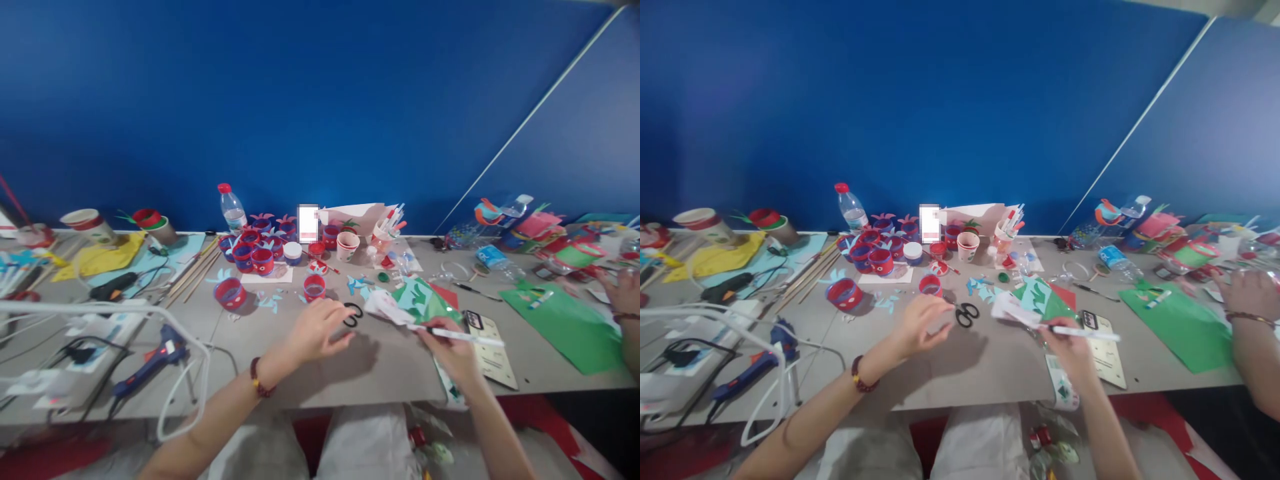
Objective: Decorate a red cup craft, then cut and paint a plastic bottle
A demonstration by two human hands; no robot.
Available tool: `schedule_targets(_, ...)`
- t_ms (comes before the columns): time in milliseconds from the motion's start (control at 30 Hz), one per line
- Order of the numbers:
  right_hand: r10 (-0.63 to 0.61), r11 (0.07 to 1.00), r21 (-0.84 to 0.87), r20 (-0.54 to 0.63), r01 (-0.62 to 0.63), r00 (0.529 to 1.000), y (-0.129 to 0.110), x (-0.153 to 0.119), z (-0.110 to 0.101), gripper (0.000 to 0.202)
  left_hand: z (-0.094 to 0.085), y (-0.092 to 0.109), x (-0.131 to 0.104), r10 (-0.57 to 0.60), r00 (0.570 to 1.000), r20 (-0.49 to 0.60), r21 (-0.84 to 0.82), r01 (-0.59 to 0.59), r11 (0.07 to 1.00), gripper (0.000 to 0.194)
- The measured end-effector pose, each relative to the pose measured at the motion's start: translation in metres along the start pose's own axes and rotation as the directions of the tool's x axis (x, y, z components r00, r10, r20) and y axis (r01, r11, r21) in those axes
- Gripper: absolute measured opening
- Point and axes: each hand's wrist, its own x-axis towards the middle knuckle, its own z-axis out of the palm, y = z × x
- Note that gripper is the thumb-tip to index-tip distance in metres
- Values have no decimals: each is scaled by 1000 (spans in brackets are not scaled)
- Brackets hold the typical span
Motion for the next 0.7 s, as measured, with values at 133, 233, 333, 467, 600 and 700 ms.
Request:
schedule_targets(133,89,927,349,156,-139,984,-64,-22,63,38,2,26,-7,-99,951,292,-108,135,985,35)
schedule_targets(233,141,724,620,296,-303,945,-102,-29,90,33,8,33,-22,-368,884,287,-185,428,885,34)
schedule_targets(333,144,460,757,452,-464,880,-127,-35,104,29,20,36,-35,-532,807,256,-203,583,787,29)
schedule_targets(467,154,243,784,550,-572,820,-145,-44,108,30,38,40,-40,-495,826,269,-238,555,797,29)
schedule_targets(600,186,183,788,559,-587,808,-154,-50,109,30,38,45,-37,-619,768,166,-411,625,664,28)
schedule_targets(700,198,199,789,548,-581,813,-158,-53,110,32,28,50,-32,-655,753,67,-520,587,621,28)
